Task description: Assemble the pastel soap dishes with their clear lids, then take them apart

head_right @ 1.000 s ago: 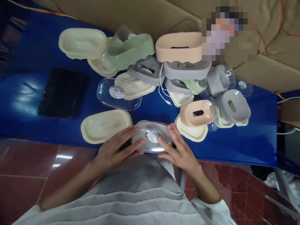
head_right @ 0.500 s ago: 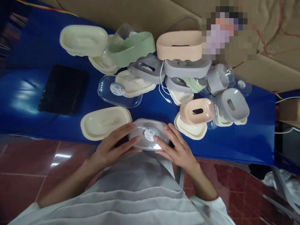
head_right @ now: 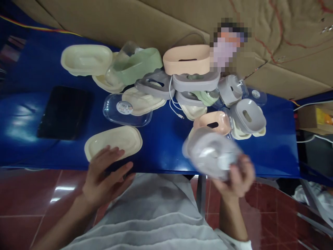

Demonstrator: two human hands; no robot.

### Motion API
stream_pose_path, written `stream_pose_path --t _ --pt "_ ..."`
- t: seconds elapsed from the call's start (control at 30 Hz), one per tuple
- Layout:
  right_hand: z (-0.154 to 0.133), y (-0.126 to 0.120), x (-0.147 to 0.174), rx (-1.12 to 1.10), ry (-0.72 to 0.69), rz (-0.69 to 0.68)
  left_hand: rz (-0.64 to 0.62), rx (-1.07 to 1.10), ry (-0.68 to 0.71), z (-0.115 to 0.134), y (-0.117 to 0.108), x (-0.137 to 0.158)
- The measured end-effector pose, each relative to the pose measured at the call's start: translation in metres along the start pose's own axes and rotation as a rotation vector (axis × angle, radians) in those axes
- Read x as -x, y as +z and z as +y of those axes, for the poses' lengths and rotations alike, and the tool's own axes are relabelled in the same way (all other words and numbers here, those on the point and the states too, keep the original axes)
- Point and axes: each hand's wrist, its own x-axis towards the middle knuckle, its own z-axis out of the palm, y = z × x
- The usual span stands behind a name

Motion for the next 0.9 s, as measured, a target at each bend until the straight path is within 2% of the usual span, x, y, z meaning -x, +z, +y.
stream_pose_path --t 0.07,0.13,0.2,0.27,0.33,0.37,0.43,0.5,0.6,0.67,0.73,0.8,0.87,0.9 --pt "0.051 -0.016 0.011 0.181 0.129 0.263 -0.021 -0.097 -0.097 -0.006 -0.005 0.002" --pt "0.113 -0.029 0.030 0.304 0.247 0.336 -0.050 -0.160 -0.167 -0.012 -0.006 0.002" --pt "0.177 -0.040 0.058 0.436 0.302 0.302 -0.087 -0.194 -0.180 -0.014 -0.004 -0.002" --pt "0.228 -0.045 0.088 0.509 0.368 0.250 -0.120 -0.200 -0.154 -0.011 0.000 -0.006" --pt "0.259 -0.046 0.109 0.540 0.535 0.173 -0.164 -0.165 -0.106 -0.006 0.004 -0.011" --pt "0.265 -0.045 0.115 0.541 0.615 0.129 -0.186 -0.138 -0.082 -0.004 0.006 -0.013" --pt "0.260 -0.043 0.114 0.550 0.715 0.044 -0.222 -0.087 -0.046 0.001 0.009 -0.016" --pt "0.236 -0.040 0.099 0.565 0.701 -0.002 -0.253 -0.043 -0.021 0.003 0.011 -0.018" --pt "0.189 -0.028 0.057 0.490 0.488 -0.001 -0.332 -0.007 0.034 0.002 0.015 -0.019" --pt "0.163 -0.013 0.023 0.369 0.305 -0.081 -0.361 -0.016 0.062 0.001 0.018 -0.020" --pt "0.147 0.006 -0.007 0.280 0.230 -0.207 -0.304 -0.048 0.041 0.001 0.018 -0.019" --pt "0.140 0.024 -0.031 0.216 0.229 -0.301 -0.202 -0.094 -0.027 0.000 0.017 -0.017" --pt "0.138 0.036 -0.045 0.204 0.264 -0.296 -0.153 -0.112 -0.088 -0.001 0.015 -0.013" --pt "0.136 0.039 -0.049 0.217 0.277 -0.243 -0.155 -0.102 -0.104 -0.002 0.013 -0.011"
